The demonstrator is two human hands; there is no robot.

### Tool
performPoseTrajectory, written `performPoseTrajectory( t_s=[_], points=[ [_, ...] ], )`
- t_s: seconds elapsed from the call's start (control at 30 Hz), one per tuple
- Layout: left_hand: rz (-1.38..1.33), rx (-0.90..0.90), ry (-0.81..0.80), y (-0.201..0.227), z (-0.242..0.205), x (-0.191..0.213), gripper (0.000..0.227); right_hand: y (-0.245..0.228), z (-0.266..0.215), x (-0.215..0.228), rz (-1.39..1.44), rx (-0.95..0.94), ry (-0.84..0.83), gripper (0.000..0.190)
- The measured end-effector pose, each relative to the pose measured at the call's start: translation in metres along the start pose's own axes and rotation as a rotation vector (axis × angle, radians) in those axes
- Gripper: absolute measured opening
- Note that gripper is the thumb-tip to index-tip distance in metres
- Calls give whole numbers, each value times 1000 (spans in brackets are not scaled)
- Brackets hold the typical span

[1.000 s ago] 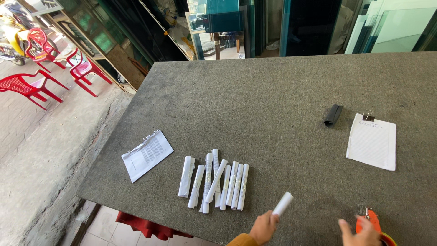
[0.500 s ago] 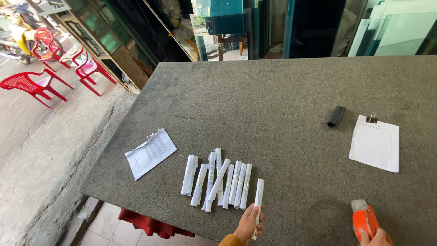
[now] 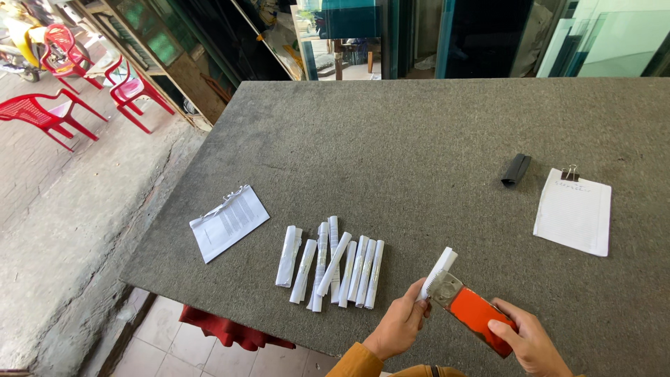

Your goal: The person rolls sheets of paper into cylinders and secures them using a tape dispenser. The person also folds other sheets of paper into rectangular packets by hand on a workbench.

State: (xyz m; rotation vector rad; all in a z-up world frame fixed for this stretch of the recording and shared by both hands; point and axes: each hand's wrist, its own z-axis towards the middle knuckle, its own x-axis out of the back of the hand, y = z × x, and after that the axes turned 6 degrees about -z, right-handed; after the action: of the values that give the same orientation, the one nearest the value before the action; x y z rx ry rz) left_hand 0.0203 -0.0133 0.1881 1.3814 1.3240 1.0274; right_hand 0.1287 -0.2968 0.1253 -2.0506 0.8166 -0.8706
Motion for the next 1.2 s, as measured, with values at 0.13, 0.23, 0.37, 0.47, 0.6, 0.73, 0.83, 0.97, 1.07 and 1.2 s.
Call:
performPoseTrajectory(
  t_s=[0.13,0.23,0.37,0.47,0.6,0.73,0.83,0.97,1.07,1.2],
  points=[
    [-10,-18,-18,2,-4,1,51,6,-7,4,-62,186,-11,44],
    [-12,-39,-29,5,-2,0,50,4,-12,11,-200,313,43,54],
    [-194,-117,-76,5,-5,-9,46,-19,-37,15,-104,464,31,46],
    [-334,-148,-134,17,-8,-10,49,-25,-45,17,-4,489,48,45],
    [-285,-140,-99,34,-12,-12,51,-29,-54,20,-27,513,92,48],
    [-16,-204,-18,36,-10,-15,49,-25,-61,25,135,517,48,46],
    [169,-286,-9,47,-13,-18,45,-32,-67,28,69,558,60,47],
    [211,-305,47,57,-14,-19,47,-22,-66,36,92,551,73,39],
    [263,-241,85,65,-15,-22,48,-27,-75,40,53,557,136,35],
    [386,-273,199,63,-12,-26,54,-21,-82,52,-59,596,217,40]
  ],
)
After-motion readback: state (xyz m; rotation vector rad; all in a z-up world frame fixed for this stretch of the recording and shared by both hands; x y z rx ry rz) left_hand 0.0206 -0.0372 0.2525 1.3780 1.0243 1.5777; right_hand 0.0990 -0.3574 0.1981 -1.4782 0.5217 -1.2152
